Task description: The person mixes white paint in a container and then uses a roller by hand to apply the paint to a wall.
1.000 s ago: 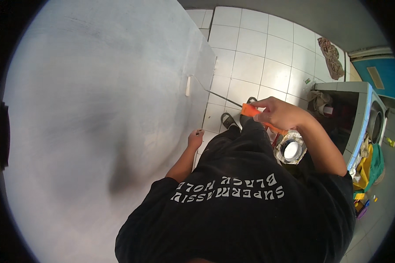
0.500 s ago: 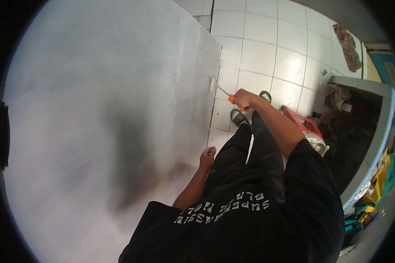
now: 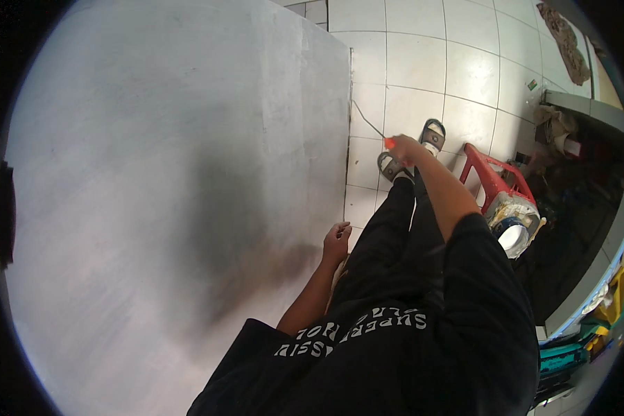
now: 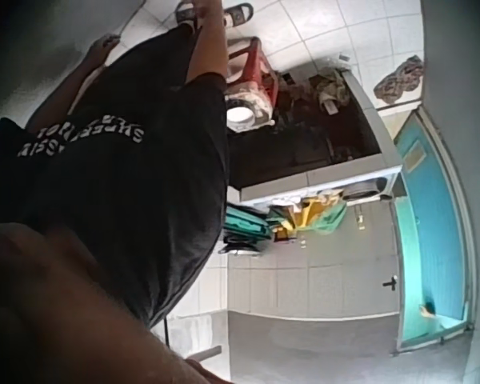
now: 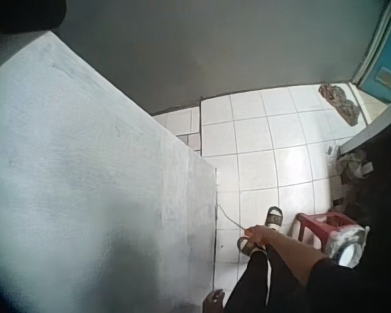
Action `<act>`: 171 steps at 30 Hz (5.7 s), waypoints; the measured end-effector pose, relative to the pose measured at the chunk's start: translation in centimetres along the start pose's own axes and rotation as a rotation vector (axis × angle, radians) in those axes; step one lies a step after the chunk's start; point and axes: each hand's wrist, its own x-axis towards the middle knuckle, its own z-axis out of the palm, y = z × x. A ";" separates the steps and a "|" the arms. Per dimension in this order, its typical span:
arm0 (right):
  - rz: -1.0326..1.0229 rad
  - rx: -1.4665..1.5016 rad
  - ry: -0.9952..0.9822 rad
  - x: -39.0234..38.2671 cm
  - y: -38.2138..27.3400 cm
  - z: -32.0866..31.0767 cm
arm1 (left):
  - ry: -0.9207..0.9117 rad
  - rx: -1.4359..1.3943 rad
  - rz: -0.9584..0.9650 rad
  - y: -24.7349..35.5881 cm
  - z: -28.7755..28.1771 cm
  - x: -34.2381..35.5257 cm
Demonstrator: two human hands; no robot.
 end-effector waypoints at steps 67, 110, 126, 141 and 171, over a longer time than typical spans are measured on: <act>-0.089 0.150 -0.005 -32.7 -19.6 -20.8 | 0.057 0.223 0.268 5.2 -5.4 -0.3; -0.130 -0.039 -0.051 -40.6 -18.6 -23.1 | 0.135 0.140 0.224 5.1 -5.5 -1.5; -0.117 0.069 0.015 -7.4 -9.6 -11.6 | 0.034 0.046 0.050 6.2 -1.1 1.7; -0.089 0.064 -0.014 -10.4 -10.4 -17.4 | -0.053 -0.012 -0.010 3.1 2.4 3.8; 0.141 0.204 -0.072 7.4 -3.8 -9.7 | -0.159 0.038 0.043 10.4 3.7 5.7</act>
